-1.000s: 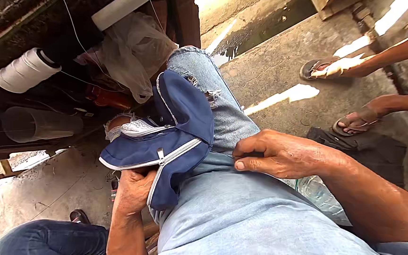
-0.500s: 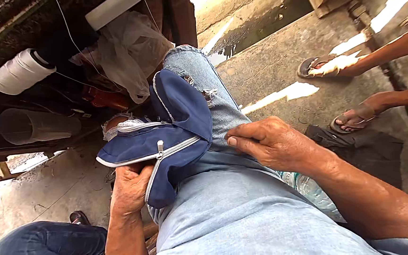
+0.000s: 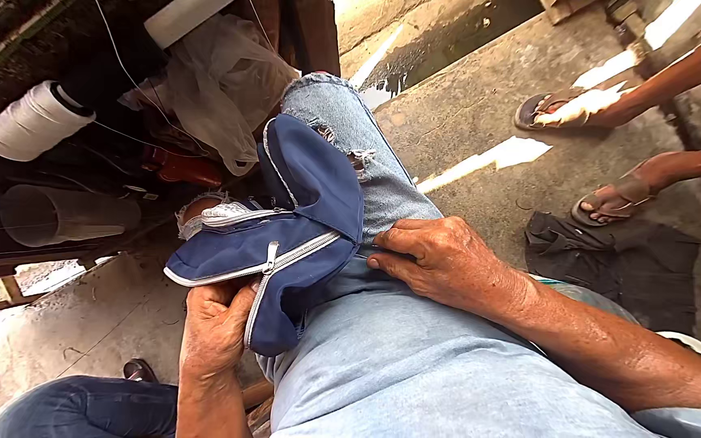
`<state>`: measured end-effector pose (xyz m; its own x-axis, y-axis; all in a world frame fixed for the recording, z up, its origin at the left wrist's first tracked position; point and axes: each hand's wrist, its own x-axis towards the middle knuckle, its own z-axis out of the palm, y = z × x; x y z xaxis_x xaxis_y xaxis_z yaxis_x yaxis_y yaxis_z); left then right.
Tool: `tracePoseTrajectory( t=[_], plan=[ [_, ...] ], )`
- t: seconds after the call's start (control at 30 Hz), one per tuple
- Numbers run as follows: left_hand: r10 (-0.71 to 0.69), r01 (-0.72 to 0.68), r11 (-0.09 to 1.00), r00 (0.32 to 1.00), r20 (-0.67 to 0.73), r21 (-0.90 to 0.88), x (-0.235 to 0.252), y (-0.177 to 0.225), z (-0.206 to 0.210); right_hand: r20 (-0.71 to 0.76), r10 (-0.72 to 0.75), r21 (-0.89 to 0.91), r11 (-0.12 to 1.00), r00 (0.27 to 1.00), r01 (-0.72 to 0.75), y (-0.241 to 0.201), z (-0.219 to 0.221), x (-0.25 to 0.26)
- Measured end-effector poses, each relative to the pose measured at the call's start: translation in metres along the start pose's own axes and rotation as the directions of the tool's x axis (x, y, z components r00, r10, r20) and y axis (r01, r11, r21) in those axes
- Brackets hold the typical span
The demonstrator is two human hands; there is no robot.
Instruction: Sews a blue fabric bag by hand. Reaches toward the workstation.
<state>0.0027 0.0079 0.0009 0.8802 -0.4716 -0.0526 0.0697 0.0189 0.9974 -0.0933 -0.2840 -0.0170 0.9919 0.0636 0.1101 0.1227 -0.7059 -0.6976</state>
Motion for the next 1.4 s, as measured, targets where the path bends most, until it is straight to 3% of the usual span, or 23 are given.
tracePoseTrajectory(
  t=[0.27, 0.47, 0.57, 0.63, 0.67, 0.7, 0.77, 0.87, 0.97, 1.03, 1.1, 1.17, 1.2, 1.23, 1.3, 1.4],
  plan=[
    [0.000, 0.000, 1.000, 1.000, 0.005, -0.001, -0.001, -0.001, 0.000, -0.176, 0.021, 0.212, 0.977, 0.984, 0.017, 0.001, -0.004, 0.003],
    [0.007, -0.007, 1.000, 1.000, 0.006, -0.005, 0.000, -0.001, 0.000, -0.091, 0.014, 0.146, 0.989, 0.996, 0.000, 0.008, 0.009, 0.014],
    [0.006, -0.006, 1.000, 1.000, 0.003, -0.004, 0.001, 0.000, -0.001, -0.036, 0.000, 0.394, 0.919, 0.999, 0.014, 0.013, -0.005, 0.013],
    [0.006, -0.006, 1.000, 1.000, 0.001, -0.001, 0.001, -0.001, 0.000, 0.089, 0.018, 0.700, 0.710, 0.996, -0.075, 0.017, -0.018, 0.008],
    [0.006, -0.006, 1.000, 1.000, 0.001, 0.000, 0.001, -0.001, 0.000, 0.159, -0.001, 0.846, 0.515, 0.987, -0.136, 0.020, -0.021, 0.005],
    [0.005, -0.005, 1.000, 1.000, -0.002, 0.003, 0.002, -0.001, 0.001, 0.222, -0.055, 0.925, 0.327, 0.973, -0.193, 0.022, -0.023, 0.003],
    [0.006, -0.006, 1.000, 1.000, -0.012, -0.001, 0.003, -0.002, 0.003, 0.271, -0.142, 0.962, 0.081, 0.952, -0.262, 0.022, -0.024, 0.002],
    [0.010, -0.010, 1.000, 1.000, -0.020, -0.005, 0.003, -0.001, 0.003, 0.243, -0.176, 0.951, -0.148, 0.954, -0.270, 0.016, -0.023, 0.004],
    [0.006, -0.006, 1.000, 1.000, -0.021, -0.007, 0.003, -0.001, 0.003, 0.220, -0.227, 0.930, -0.245, 0.949, -0.274, 0.012, -0.022, 0.006],
    [0.005, -0.005, 1.000, 1.000, -0.023, -0.012, 0.003, 0.000, 0.003, 0.209, -0.236, 0.951, -0.179, 0.949, -0.254, 0.008, -0.027, 0.009],
    [-0.001, 0.001, 1.000, 1.000, -0.020, -0.005, 0.002, -0.001, 0.003, 0.176, -0.156, 0.984, 0.055, 0.972, -0.169, 0.001, -0.032, 0.012],
    [0.003, -0.003, 1.000, 1.000, -0.018, -0.002, 0.003, -0.002, 0.003, 0.058, -0.040, 0.849, 0.528, 0.998, -0.028, -0.007, -0.036, 0.017],
    [0.003, -0.003, 1.000, 1.000, -0.015, 0.003, 0.003, -0.002, 0.003, -0.016, -0.021, 0.637, 0.770, 1.000, 0.026, -0.011, -0.036, 0.020],
    [0.005, -0.005, 1.000, 1.000, -0.011, 0.008, 0.003, -0.003, 0.003, -0.062, -0.020, 0.404, 0.914, 0.998, 0.044, -0.012, -0.036, 0.021],
    [0.004, -0.004, 1.000, 1.000, -0.007, 0.003, 0.003, -0.004, 0.004, -0.144, -0.019, 0.096, 0.995, 0.989, 0.033, -0.012, -0.029, 0.020],
    [-0.003, 0.003, 1.000, 1.000, -0.014, -0.007, 0.003, -0.006, 0.006, -0.166, 0.030, 0.023, 0.999, 0.986, -0.027, -0.010, -0.026, 0.016]
  ],
)
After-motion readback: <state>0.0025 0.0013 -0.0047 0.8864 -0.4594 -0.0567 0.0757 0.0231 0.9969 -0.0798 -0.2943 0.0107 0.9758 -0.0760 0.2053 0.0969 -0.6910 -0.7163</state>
